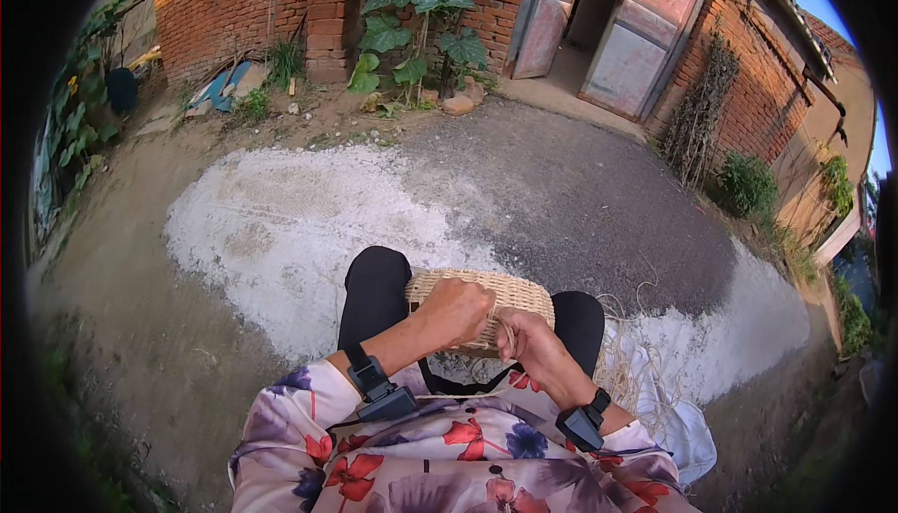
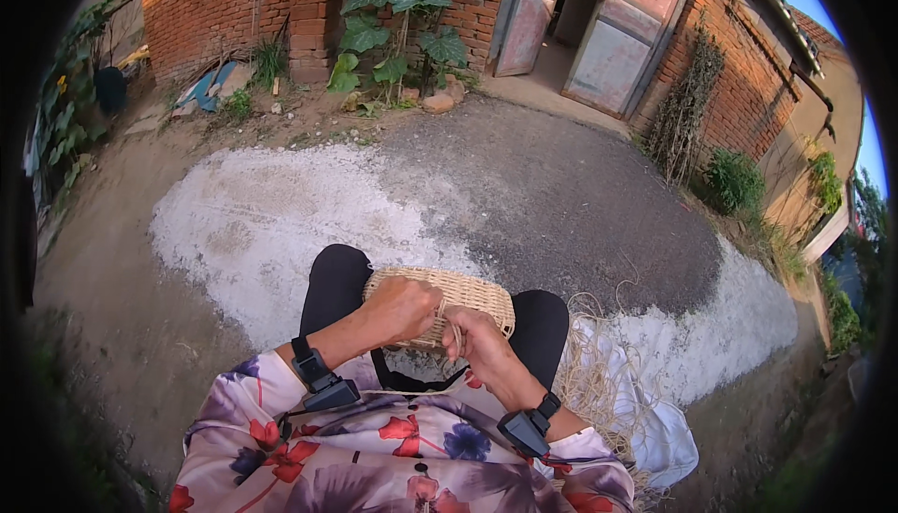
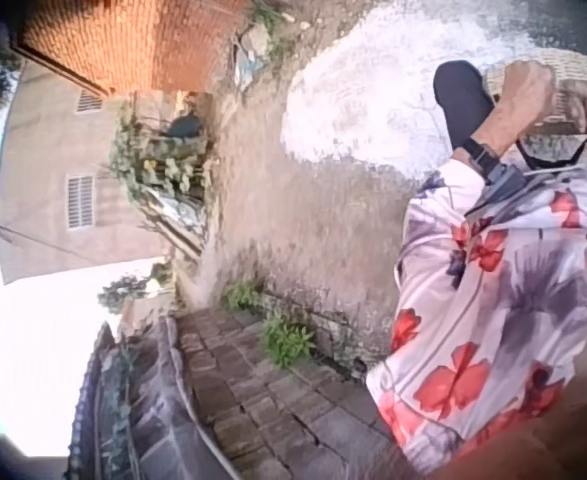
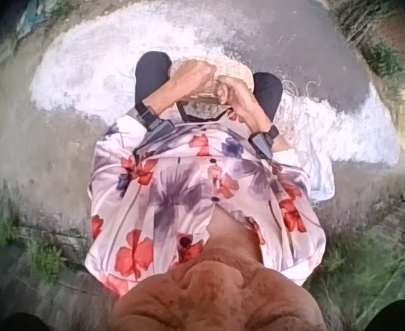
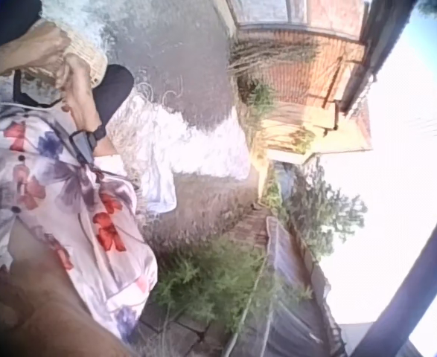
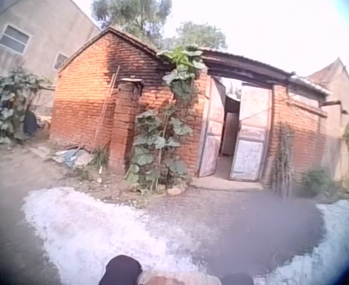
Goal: Weaving a bamboo basket by hand using flexible bamboo or wood strips.
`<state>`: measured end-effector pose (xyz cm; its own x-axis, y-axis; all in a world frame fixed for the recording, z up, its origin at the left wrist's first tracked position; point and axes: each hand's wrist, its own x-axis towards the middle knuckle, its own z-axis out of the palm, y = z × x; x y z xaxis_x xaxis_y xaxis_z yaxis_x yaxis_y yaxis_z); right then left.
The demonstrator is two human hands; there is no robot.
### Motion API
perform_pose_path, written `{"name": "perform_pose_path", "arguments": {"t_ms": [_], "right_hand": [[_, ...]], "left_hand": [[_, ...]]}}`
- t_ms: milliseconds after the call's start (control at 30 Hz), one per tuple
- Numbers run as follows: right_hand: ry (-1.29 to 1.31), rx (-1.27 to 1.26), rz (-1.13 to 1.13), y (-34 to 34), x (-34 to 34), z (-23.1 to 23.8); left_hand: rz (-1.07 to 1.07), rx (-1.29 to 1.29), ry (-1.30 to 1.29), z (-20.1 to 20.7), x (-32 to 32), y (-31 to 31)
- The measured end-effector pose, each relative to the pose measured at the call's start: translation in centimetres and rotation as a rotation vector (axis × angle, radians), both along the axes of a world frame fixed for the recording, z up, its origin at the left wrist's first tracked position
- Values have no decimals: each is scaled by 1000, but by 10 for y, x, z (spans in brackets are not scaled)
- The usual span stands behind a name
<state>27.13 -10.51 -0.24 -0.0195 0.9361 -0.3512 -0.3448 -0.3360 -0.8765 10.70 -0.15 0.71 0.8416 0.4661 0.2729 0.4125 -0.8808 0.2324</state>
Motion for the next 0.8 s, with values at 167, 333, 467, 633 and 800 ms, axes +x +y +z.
{"name": "perform_pose_path", "arguments": {"t_ms": [167,333,467,633,800], "right_hand": [[-922,640,-275,-9,17,21],[-628,365,-396,-24,52,21],[-501,306,-344,-23,51,-10],[-446,246,-387,-35,67,-27],[-452,192,-445,-43,88,-44]], "left_hand": [[-11,-21,-105,6,-20,9],[98,-870,-568,14,-51,18],[-84,-1398,-845,6,-35,3],[-125,-1566,-1093,-3,-76,16],[433,-578,-628,-31,-92,13]]}}
